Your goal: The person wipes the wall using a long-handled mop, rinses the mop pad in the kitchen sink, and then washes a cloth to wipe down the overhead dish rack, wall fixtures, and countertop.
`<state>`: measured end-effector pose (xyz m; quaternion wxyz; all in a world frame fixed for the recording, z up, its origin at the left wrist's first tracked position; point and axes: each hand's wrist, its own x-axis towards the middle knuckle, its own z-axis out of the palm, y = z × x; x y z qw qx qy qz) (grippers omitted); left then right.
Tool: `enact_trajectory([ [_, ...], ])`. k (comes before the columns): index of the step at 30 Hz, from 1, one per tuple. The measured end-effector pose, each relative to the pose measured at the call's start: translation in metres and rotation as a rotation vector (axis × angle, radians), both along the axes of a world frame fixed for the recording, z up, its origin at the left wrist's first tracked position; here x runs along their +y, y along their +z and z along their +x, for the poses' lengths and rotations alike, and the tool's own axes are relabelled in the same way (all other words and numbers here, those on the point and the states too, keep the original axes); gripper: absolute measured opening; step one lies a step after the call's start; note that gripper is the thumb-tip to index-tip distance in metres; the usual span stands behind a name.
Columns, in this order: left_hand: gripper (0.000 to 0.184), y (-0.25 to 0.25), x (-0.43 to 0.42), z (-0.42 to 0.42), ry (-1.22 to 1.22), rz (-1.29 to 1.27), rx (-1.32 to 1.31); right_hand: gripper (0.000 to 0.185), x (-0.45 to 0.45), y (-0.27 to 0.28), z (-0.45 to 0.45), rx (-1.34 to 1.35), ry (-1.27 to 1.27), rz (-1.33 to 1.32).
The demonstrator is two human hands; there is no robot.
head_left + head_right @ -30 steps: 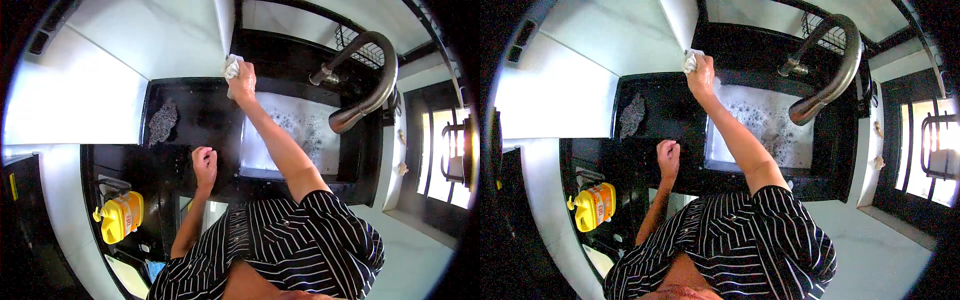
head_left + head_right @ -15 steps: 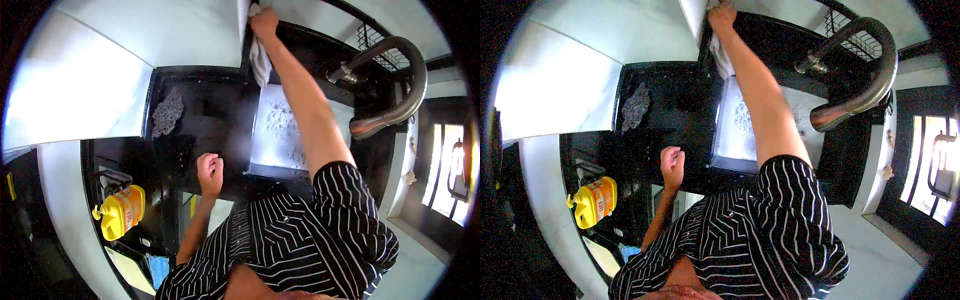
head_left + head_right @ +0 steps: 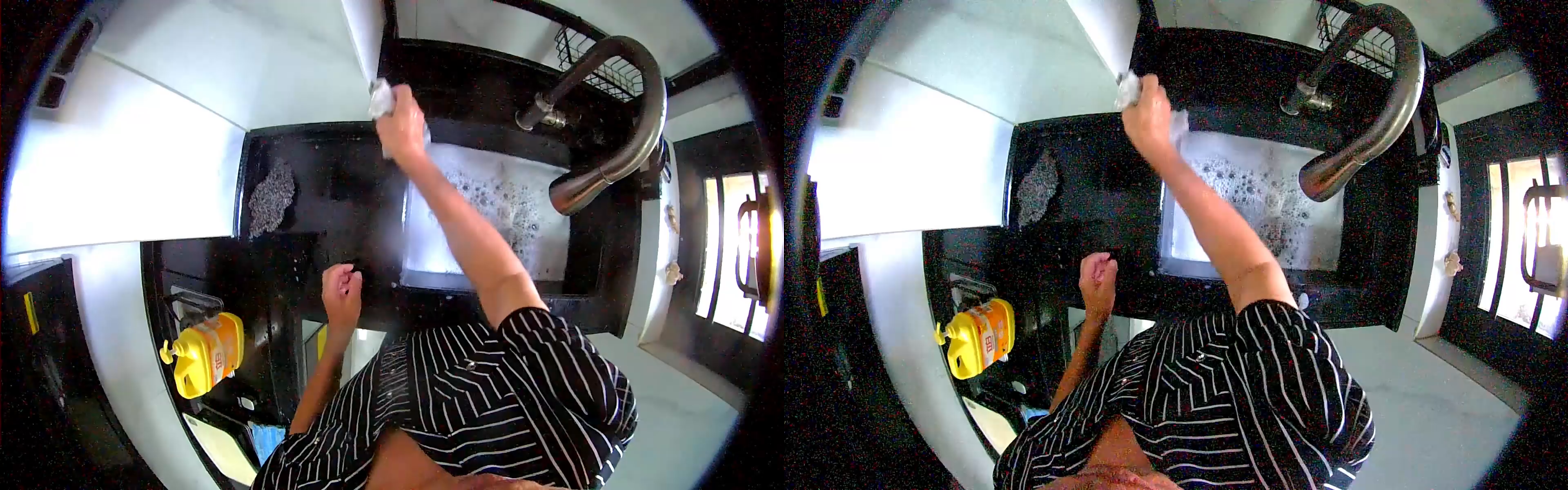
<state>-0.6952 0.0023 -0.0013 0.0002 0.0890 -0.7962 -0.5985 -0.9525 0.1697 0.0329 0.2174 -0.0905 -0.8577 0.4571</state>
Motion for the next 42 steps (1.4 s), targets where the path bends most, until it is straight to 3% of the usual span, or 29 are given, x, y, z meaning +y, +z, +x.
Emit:
enact_trajectory([
  [3,0.019,-0.006,-0.007,-0.001,0.008,-0.012,-0.003,0.023,-0.002,-0.013,-0.008,0.119,-0.01,-0.021],
  [6,0.021,-0.009,-0.01,0.001,0.023,0.04,0.022,0.02,0.011,-0.011,-0.059,-0.013,-0.114,0.092],
  [9,0.021,-0.012,-0.012,0.004,0.056,0.035,-0.024,0.022,0.027,-0.007,-0.109,0.047,-0.067,0.145],
  [10,0.021,-0.015,-0.012,0.006,0.067,0.052,-0.009,0.025,0.036,-0.02,-0.13,0.121,-0.019,0.355],
  [12,0.021,-0.02,-0.013,0.009,0.088,0.078,0.022,0.023,0.053,-0.042,-0.179,0.289,-0.133,0.356],
  [13,0.021,-0.018,-0.014,0.01,0.099,0.06,0.007,0.025,0.073,-0.06,-0.225,-0.037,0.003,0.53],
  [14,0.021,-0.014,-0.015,0.012,0.11,0.041,-0.007,0.019,0.078,-0.121,-0.256,0.273,0.022,0.941],
  [15,0.021,-0.01,-0.016,0.015,0.115,0.023,-0.024,0.024,0.073,-0.13,-0.272,0.238,-0.164,0.766],
  [18,0.021,-0.013,-0.019,0.022,0.147,0.03,-0.049,0.025,0.057,-0.028,-0.176,0.016,-0.01,0.541],
  [20,0.021,-0.016,-0.019,0.027,0.134,0.032,-0.048,0.028,0.047,0.002,-0.121,-0.033,0.076,0.441],
  [22,0.02,-0.015,-0.016,0.027,0.113,0.039,-0.024,0.025,0.04,0.0,-0.077,0.065,0.147,0.291],
  [24,0.02,-0.008,-0.01,0.025,0.077,0.032,0.004,0.018,0.023,0.015,-0.034,-0.095,0.118,0.23],
  [25,0.02,-0.004,-0.008,0.024,0.059,0.025,0.018,0.017,0.024,0.004,-0.019,0.031,0.179,0.158],
  [26,0.019,-0.005,-0.006,0.024,0.037,0.018,0.046,0.016,0.018,-0.005,-0.006,0.039,0.205,0.177],
  [27,0.019,-0.004,-0.004,0.024,0.038,0.036,0.04,0.017,0.009,-0.008,0.009,-0.089,0.266,0.367],
  [28,0.019,-0.003,0.0,0.022,0.042,0.058,0.037,0.018,0.0,0.02,0.04,-0.139,0.314,0.29],
  [29,0.018,0.0,0.003,0.023,0.048,0.073,0.031,0.019,-0.002,-0.009,0.049,0.043,0.39,0.391],
  [31,0.019,0.019,0.007,0.018,0.045,-0.041,0.059,0.022,0.002,-0.003,0.092,0.114,0.43,0.279],
  [35,0.019,0.014,0.003,0.032,0.076,-0.087,0.067,0.021,0.026,-0.049,0.128,0.107,0.3,0.16],
  [38,0.02,-0.002,0.001,0.041,0.079,-0.037,0.062,0.015,0.046,-0.037,0.125,-0.519,0.188,-0.166],
  [39,0.02,-0.005,0.001,0.042,0.082,-0.043,0.065,0.022,0.062,-0.044,0.115,-0.751,0.146,-0.875],
  [41,0.02,-0.012,0.001,0.044,0.095,0.004,0.039,0.034,0.077,-0.026,0.114,-0.273,0.457,-1.583],
  [42,0.019,-0.013,0.001,0.044,0.1,0.026,0.026,0.041,0.074,0.001,0.117,-0.427,0.317,-1.643],
])
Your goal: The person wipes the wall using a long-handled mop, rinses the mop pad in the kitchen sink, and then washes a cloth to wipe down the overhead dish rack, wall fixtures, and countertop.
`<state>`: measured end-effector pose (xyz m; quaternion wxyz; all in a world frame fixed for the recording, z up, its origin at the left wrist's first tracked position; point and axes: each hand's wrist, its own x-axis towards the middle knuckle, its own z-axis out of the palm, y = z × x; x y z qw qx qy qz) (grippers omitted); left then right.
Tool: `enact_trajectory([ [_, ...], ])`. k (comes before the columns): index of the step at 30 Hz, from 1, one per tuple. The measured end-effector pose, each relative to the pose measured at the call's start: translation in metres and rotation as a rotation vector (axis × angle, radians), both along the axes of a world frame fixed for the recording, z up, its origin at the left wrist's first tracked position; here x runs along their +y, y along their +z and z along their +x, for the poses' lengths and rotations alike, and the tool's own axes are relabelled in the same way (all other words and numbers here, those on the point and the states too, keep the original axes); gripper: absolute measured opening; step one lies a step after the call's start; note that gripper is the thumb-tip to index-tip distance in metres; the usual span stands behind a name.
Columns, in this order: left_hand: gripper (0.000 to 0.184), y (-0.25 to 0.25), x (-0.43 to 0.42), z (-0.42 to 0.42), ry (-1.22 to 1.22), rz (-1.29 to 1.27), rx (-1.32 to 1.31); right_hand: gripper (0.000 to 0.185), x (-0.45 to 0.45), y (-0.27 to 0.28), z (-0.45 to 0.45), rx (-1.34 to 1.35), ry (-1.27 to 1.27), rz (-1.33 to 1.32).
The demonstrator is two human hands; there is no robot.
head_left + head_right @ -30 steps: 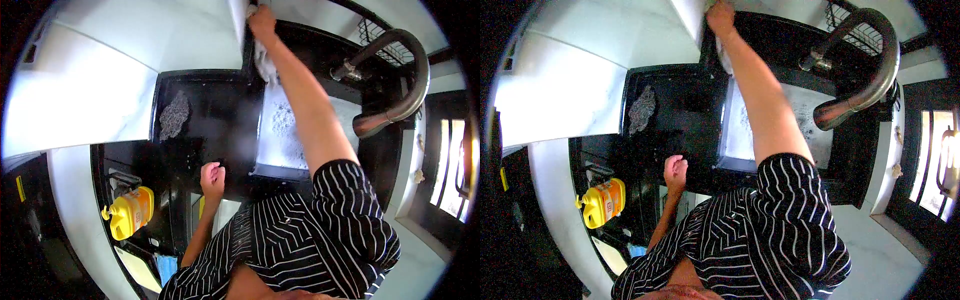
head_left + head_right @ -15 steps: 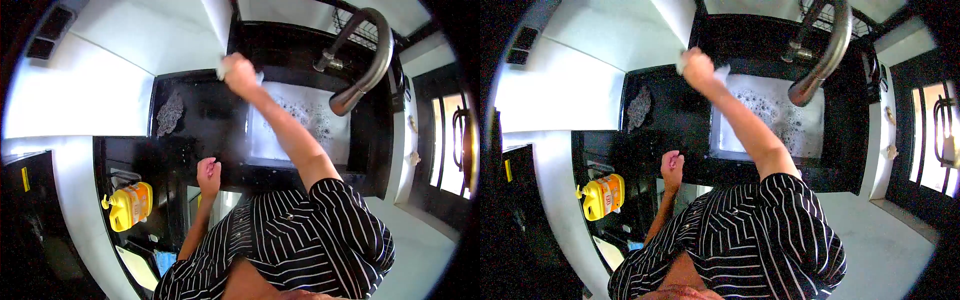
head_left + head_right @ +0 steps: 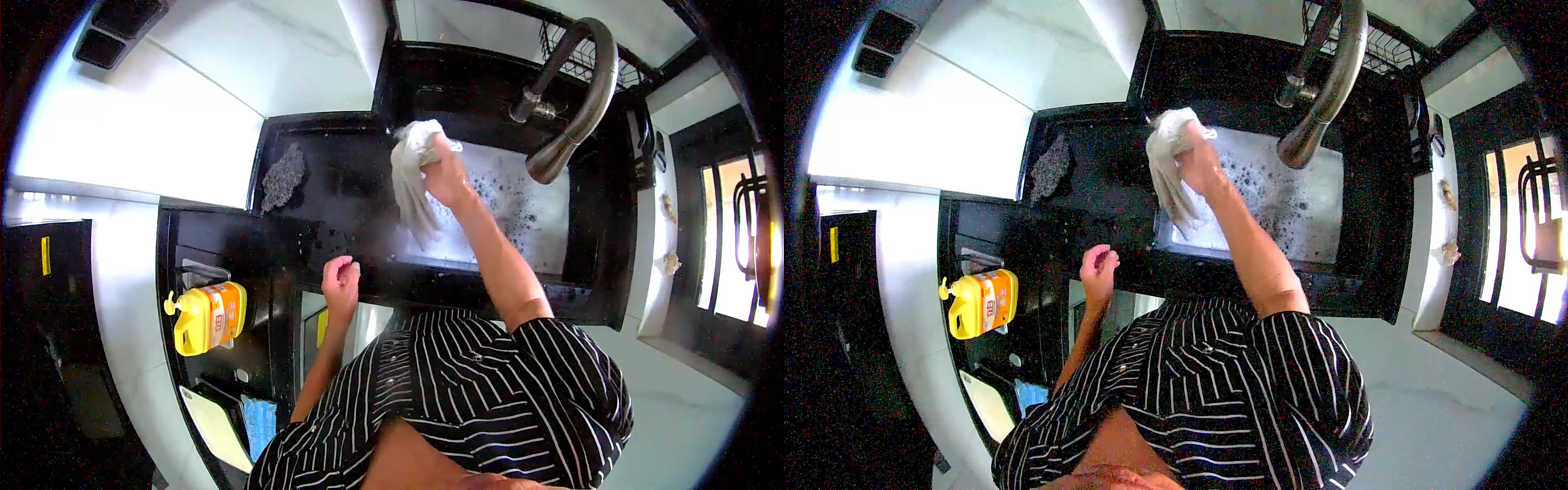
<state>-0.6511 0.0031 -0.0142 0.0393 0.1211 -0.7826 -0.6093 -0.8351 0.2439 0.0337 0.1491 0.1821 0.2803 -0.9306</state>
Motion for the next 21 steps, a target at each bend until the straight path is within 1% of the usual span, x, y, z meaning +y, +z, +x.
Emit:
enact_trajectory([
  [3,0.019,-0.003,0.001,-0.003,0.019,0.064,-0.041,0.043,0.014,-0.033,-0.004,0.048,0.287,0.398],
  [4,0.019,0.0,0.002,-0.006,0.027,0.094,-0.045,0.046,0.015,-0.017,-0.01,0.043,0.267,0.262],
  [5,0.019,0.004,0.002,-0.007,0.037,0.121,-0.053,0.043,0.018,-0.001,-0.011,0.101,0.18,0.144],
  [7,0.019,0.009,0.003,-0.009,0.047,0.156,-0.06,0.033,0.018,0.022,-0.02,0.21,0.159,0.214],
  [8,0.019,0.01,0.003,-0.01,0.05,0.163,-0.059,0.021,0.012,0.032,-0.024,0.273,0.052,0.279],
  [9,0.019,0.009,0.003,-0.011,0.054,0.17,-0.06,0.02,0.011,0.033,-0.03,0.449,0.066,0.371],
  [11,0.02,0.007,0.002,-0.013,0.052,0.172,-0.094,0.023,-0.004,0.033,-0.043,0.517,-0.01,0.422],
  [12,0.02,0.006,0.002,-0.015,0.051,0.172,-0.107,0.023,-0.016,0.039,-0.05,0.503,-0.046,0.433],
  [13,0.021,0.005,0.003,-0.017,0.055,0.196,-0.112,0.025,-0.016,0.034,-0.06,0.602,0.089,0.521],
  [15,0.021,0.004,0.005,-0.021,0.059,0.243,-0.122,0.03,-0.041,0.011,-0.086,0.506,-0.041,0.766],
  [17,0.021,0.001,0.007,-0.023,0.055,0.299,-0.123,0.036,-0.049,-0.019,-0.107,0.384,-0.043,1.081],
  [18,0.021,-0.001,0.007,-0.026,0.055,0.328,-0.121,0.039,-0.054,0.007,-0.1,0.244,-0.092,1.133],
  [21,0.02,-0.011,0.007,-0.031,0.047,0.299,-0.101,0.04,-0.057,0.005,-0.107,0.2,-0.056,1.23],
])
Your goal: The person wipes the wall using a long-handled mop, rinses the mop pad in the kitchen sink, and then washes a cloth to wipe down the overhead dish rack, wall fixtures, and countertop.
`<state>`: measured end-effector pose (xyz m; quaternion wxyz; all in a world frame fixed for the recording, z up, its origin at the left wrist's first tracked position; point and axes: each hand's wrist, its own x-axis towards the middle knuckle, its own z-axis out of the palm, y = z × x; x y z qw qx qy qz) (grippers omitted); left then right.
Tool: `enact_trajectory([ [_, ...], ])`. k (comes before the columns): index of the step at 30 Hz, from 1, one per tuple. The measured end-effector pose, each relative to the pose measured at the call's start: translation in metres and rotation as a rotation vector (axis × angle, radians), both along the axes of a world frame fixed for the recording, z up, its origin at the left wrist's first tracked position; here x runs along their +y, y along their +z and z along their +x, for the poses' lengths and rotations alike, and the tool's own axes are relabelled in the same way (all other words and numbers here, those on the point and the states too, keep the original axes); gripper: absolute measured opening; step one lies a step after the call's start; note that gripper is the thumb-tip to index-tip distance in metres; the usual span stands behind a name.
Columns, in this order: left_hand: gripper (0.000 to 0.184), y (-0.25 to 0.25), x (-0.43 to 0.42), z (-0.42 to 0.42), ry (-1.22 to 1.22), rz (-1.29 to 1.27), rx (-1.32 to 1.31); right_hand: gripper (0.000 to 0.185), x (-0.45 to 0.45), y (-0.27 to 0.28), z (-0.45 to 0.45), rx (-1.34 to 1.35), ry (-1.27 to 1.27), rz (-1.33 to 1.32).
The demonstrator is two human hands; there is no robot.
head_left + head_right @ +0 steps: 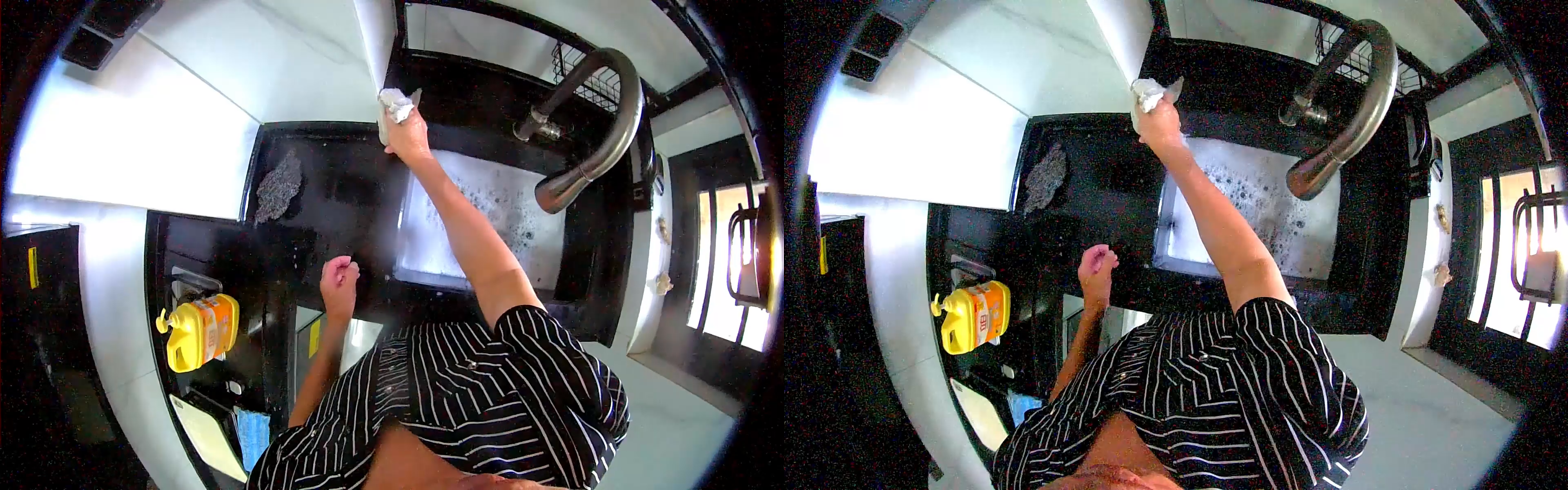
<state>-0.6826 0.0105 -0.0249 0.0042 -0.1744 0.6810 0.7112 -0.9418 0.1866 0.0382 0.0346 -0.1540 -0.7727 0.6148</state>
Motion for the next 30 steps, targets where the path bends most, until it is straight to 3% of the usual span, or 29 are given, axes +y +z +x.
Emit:
enact_trajectory([
  [6,0.018,-0.008,0.001,-0.011,-0.03,-0.022,-0.042,0.02,0.013,-0.004,-0.049,0.303,-0.033,0.548],
  [10,0.018,-0.004,-0.008,-0.012,-0.019,-0.064,-0.03,0.02,0.024,0.009,-0.106,0.12,0.01,0.689],
  [14,0.019,0.001,-0.02,-0.006,0.01,-0.112,-0.034,0.017,0.036,0.008,-0.158,0.19,0.008,0.897],
  [20,0.018,0.004,-0.022,0.001,0.044,-0.063,-0.064,0.034,0.041,0.006,-0.147,0.127,0.092,0.657],
  [21,0.018,0.005,-0.021,0.001,0.021,-0.083,-0.051,0.042,0.042,-0.005,-0.14,0.212,0.123,0.659],
  [25,0.017,0.003,-0.017,-0.008,-0.03,-0.059,-0.079,0.028,0.033,-0.026,-0.07,0.232,0.209,0.717],
  [26,0.017,0.004,-0.014,-0.011,-0.031,-0.05,-0.067,0.022,0.033,-0.007,-0.036,0.305,0.277,0.649],
  [30,0.016,0.009,-0.013,-0.02,-0.064,-0.091,-0.043,0.019,0.051,-0.003,-0.004,0.409,-0.236,0.232],
])
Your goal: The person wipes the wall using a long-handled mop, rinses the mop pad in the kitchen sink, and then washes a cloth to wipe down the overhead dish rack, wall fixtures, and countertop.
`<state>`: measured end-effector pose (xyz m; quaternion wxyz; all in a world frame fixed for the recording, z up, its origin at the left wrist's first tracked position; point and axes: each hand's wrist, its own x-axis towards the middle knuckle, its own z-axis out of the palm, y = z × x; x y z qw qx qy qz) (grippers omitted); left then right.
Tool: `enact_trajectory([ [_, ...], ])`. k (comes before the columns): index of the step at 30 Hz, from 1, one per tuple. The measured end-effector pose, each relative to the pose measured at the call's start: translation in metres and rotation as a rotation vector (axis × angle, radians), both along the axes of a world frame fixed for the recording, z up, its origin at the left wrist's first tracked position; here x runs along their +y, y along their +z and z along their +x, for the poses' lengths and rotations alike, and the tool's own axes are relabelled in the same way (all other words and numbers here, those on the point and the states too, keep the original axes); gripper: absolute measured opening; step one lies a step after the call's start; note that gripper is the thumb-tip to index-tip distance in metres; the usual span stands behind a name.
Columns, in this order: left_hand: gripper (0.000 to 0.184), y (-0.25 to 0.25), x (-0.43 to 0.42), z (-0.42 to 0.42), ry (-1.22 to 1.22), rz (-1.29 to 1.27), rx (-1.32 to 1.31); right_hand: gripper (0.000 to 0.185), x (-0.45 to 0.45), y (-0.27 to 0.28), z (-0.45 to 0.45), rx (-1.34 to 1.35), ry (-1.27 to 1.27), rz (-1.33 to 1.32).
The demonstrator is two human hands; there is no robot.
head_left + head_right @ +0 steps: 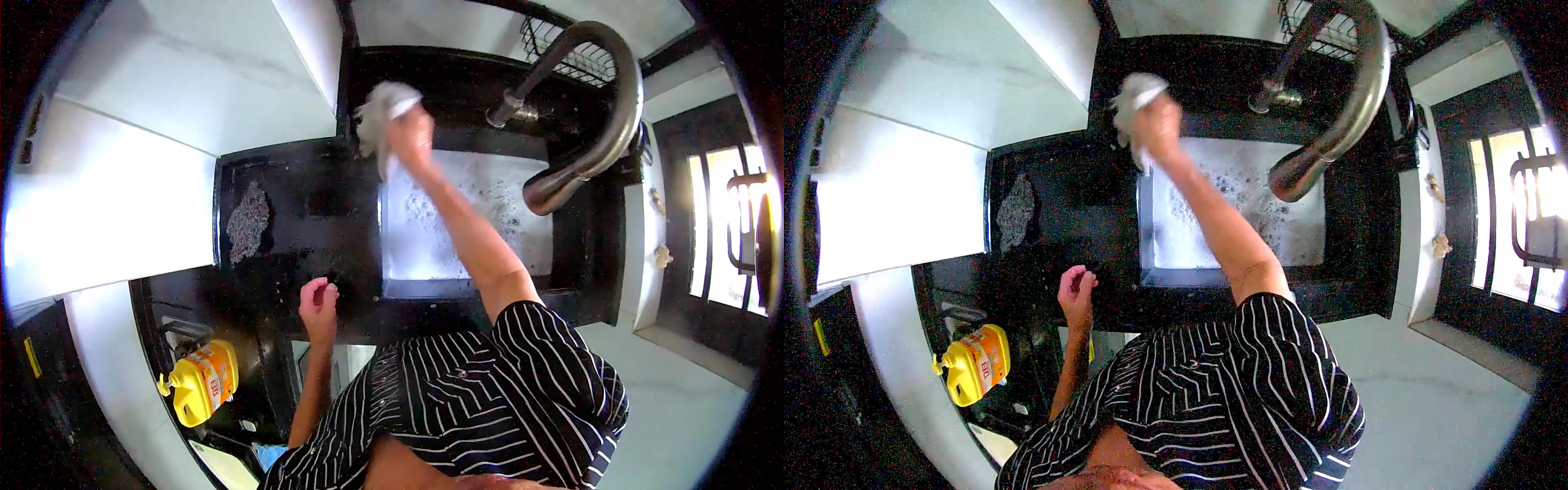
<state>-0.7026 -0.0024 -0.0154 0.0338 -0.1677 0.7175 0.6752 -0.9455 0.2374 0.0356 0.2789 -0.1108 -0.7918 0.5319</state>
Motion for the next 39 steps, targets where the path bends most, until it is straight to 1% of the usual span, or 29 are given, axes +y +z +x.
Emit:
enact_trajectory([
  [2,0.017,-0.004,-0.003,0.0,-0.022,-0.036,0.018,0.022,0.053,-0.028,-0.031,0.021,-0.312,0.191],
  [3,0.017,-0.004,-0.003,0.0,-0.016,-0.038,0.019,0.024,0.082,-0.037,-0.046,0.238,-0.407,0.367],
  [4,0.016,-0.001,-0.004,0.002,-0.01,-0.04,0.019,0.023,0.115,-0.052,-0.063,0.043,-0.442,0.43],
  [5,0.016,0.0,-0.005,0.005,-0.002,-0.042,0.019,0.026,0.126,-0.049,-0.073,-0.077,-0.585,0.507],
  [6,0.016,-0.002,-0.006,0.006,0.01,-0.044,0.007,0.027,0.148,-0.076,-0.092,-0.2,-0.66,0.769],
  [8,0.016,-0.005,-0.007,0.009,0.028,-0.046,-0.024,0.027,0.154,-0.111,-0.097,-0.211,-0.635,1.209],
  [9,0.018,-0.001,-0.006,0.009,0.035,-0.08,-0.062,0.026,0.145,-0.115,-0.1,-0.207,-0.495,1.153],
  [10,0.018,-0.003,-0.004,0.005,0.044,-0.06,-0.035,0.025,0.131,-0.116,-0.106,-0.199,-0.355,1.1],
  [12,0.018,-0.005,0.001,0.004,0.041,-0.019,0.0,0.019,0.082,-0.13,-0.12,-0.131,-0.134,1.206],
  [14,0.02,-0.004,0.005,-0.005,-0.009,-0.057,0.007,0.017,0.034,-0.135,-0.126,0.472,0.293,1.116],
  [15,0.02,0.0,0.008,-0.011,-0.02,-0.079,0.03,0.018,0.022,-0.133,-0.138,0.221,0.086,0.971],
  [18,0.021,0.002,0.009,-0.021,-0.071,-0.067,0.031,0.02,0.044,-0.112,-0.119,0.163,0.113,1.187],
  [20,0.02,0.002,0.004,-0.02,-0.081,-0.051,0.012,0.022,0.072,-0.064,-0.116,-0.647,0.102,1.187],
  [22,0.02,0.002,0.001,-0.022,-0.068,-0.038,0.019,0.021,0.151,-0.136,-0.128,-0.408,-0.272,1.28],
  [24,0.02,0.003,-0.001,-0.02,-0.078,-0.058,0.017,0.02,0.163,-0.099,-0.104,-0.524,-0.497,1.603],
  [25,0.02,0.001,0.0,-0.021,-0.081,-0.065,0.02,0.021,0.17,-0.076,-0.104,-0.734,-0.444,1.563],
  [26,0.02,0.0,0.0,-0.023,-0.091,-0.055,0.035,0.022,0.174,-0.064,-0.107,-0.936,-0.382,1.504],
  [28,0.02,-0.003,-0.004,-0.023,-0.105,-0.057,0.061,0.024,0.219,-0.096,-0.13,-0.964,-0.193,1.3],
  [30,0.019,-0.004,-0.004,-0.024,-0.089,-0.091,0.09,0.026,0.216,-0.111,-0.135,-0.921,-0.175,1.295],
  [32,0.018,-0.001,0.001,-0.028,-0.083,-0.078,0.116,0.026,0.151,-0.102,-0.114,-0.793,-0.343,1.495],
  [33,0.019,-0.003,0.002,-0.029,-0.091,-0.083,0.111,0.025,0.107,-0.094,-0.099,-0.513,-0.398,1.157],
  [35,0.019,-0.007,0.002,-0.03,-0.119,-0.081,0.098,0.021,0.093,-0.096,-0.102,-0.084,-0.336,0.599],
  [36,0.02,-0.008,0.0,-0.031,-0.13,-0.089,0.092,0.018,0.116,-0.109,-0.122,0.066,-0.231,0.384],
  [37,0.02,-0.005,-0.002,-0.034,-0.135,-0.042,0.071,0.015,0.135,-0.115,-0.134,0.212,-0.112,0.164],
  [38,0.02,-0.006,-0.005,-0.035,-0.123,-0.049,0.109,0.024,0.159,-0.096,-0.127,0.39,-0.332,0.881],
  [39,0.02,-0.008,-0.007,-0.034,-0.114,-0.055,0.144,0.027,0.162,-0.074,-0.127,0.261,-0.551,0.748],
])
